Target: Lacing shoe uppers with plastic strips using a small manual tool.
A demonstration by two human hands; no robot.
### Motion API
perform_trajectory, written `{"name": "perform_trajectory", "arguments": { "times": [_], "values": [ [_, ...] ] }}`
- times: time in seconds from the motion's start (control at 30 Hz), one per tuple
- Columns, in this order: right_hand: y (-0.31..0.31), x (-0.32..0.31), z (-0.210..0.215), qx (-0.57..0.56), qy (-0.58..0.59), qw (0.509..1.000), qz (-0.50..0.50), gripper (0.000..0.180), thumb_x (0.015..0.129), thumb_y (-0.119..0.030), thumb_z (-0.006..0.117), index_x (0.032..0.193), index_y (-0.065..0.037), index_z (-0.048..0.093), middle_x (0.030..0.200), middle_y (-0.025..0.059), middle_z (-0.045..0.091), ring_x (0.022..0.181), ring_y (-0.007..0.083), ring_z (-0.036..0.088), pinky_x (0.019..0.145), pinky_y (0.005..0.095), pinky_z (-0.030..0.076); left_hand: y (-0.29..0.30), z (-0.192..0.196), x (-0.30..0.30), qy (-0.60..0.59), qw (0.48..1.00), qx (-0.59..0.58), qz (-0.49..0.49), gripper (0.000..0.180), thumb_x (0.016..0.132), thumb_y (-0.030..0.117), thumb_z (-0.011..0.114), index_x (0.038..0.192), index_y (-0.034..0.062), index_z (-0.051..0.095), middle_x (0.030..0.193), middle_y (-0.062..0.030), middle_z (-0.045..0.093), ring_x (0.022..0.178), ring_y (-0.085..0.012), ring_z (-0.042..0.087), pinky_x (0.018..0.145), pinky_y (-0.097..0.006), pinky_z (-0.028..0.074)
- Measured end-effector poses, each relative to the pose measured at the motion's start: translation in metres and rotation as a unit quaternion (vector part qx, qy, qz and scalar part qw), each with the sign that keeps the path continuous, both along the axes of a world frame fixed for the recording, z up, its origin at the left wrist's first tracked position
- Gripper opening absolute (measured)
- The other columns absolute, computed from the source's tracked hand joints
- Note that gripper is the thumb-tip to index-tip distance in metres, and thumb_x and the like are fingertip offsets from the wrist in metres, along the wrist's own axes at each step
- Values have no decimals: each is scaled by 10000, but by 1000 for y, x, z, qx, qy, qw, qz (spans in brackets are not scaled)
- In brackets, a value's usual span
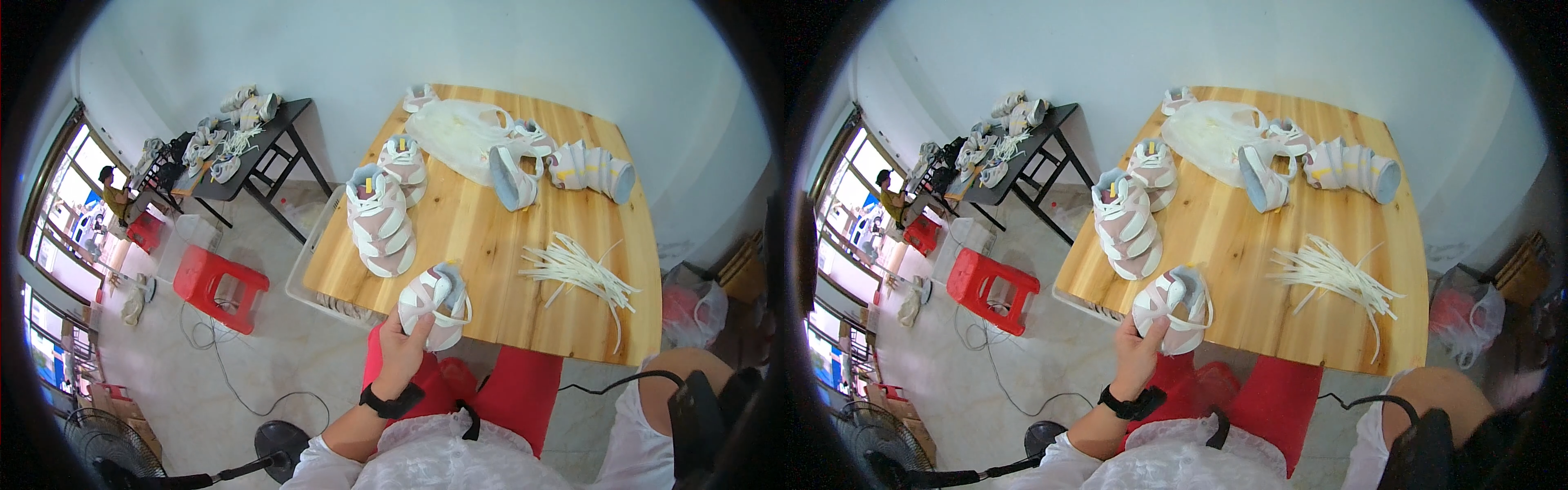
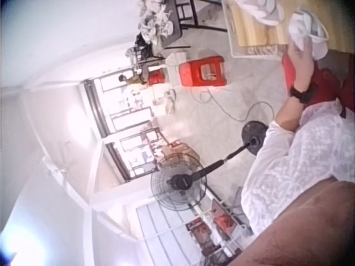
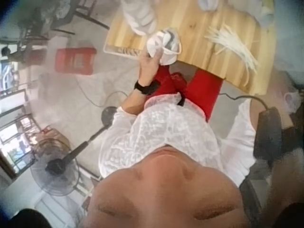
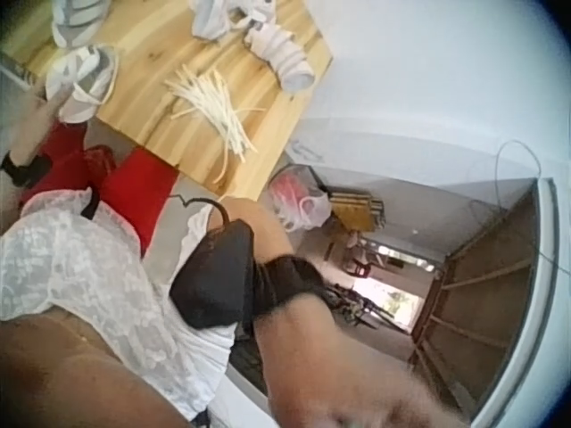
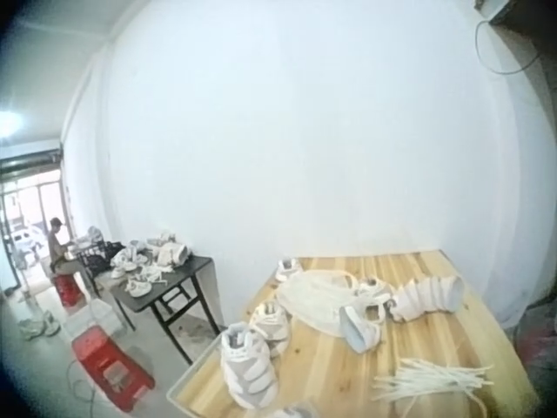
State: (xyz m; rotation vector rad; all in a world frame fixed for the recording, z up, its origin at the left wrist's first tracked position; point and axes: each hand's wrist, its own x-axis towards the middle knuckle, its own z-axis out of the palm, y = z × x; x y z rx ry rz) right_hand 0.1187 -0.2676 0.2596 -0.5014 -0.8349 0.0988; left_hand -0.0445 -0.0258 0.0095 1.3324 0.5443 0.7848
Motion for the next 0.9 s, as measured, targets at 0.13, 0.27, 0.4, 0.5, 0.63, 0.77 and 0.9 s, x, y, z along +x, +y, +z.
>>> {"name": "perform_trajectory", "arguments": {
  "times": [0.13, 0.27, 0.4, 0.5, 0.63, 0.77, 0.9],
  "values": [
    [26, -1, -31, 26, 32, 999, -28, 262, 965, -197, 359, 1092, -16, 500, 1040, 102, 518, 902, 148, 503, 711, 226, 412, -5, -6, 2, -6, 999, -32, -22, 341, 846, 63, 622, 1171, -4, 541, 1052, -45, 607, 954, -114, 557, 817, -261, 442],
    [75, -21, -119, -438, -70, 892, -83, 141, 916, -102, 488, 1000, -20, 565, 864, 56, 605, 690, 117, 562, 616, 248, 457, -12, -6, -11, -10, 999, 18, -43, 315, 839, 60, 629, 1141, 0, 564, 1018, -42, 592, 939, -121, 551, 806, -263, 436],
    [89, -43, -195, -515, -184, 827, -126, 80, 804, -41, 605, 868, 5, 613, 805, 129, 603, 699, 268, 605, 610, 319, 461, -20, 0, -5, -25, 997, 11, -77, 302, 835, 48, 629, 1128, -2, 574, 1037, -36, 572, 947, -133, 545, 829, -273, 423],
    [97, -54, -215, -480, -206, 834, -178, 61, 748, 22, 615, 808, 31, 615, 766, 90, 560, 639, 162, 548, 567, 268, 426, -26, -1, -6, -26, 994, -11, -102, 320, 839, 42, 624, 1149, -3, 560, 1088, -35, 568, 985, -128, 540, 850, -272, 427],
    [100, -60, -215, -482, -185, 840, -169, 94, 716, 40, 638, 807, 42, 618, 768, 86, 556, 665, 167, 551, 584, 270, 427, -29, -3, -11, -19, 985, -66, -159, 336, 853, 42, 611, 1180, 10, 543, 1123, -30, 579, 1016, -119, 541, 876, -271, 431],
    [98, -61, -218, -476, -130, 865, -92, 108, 705, 43, 646, 808, 51, 611, 789, 89, 554, 710, 170, 546, 618, 266, 423, -30, -5, -13, -29, 970, -126, -204, 317, 868, 57, 602, 1180, 31, 549, 1121, -32, 603, 1024, -120, 550, 899, -298, 435],
    [96, -58, -221, -499, -118, 857, -54, 103, 708, 46, 637, 805, 54, 604, 798, 94, 555, 724, 176, 542, 636, 275, 423, -29, -4, -13, -51, 959, -168, -224, 325, 872, 53, 594, 1191, 34, 539, 1144, -32, 590, 1046, -124, 539, 919, -303, 423]
  ]
}}
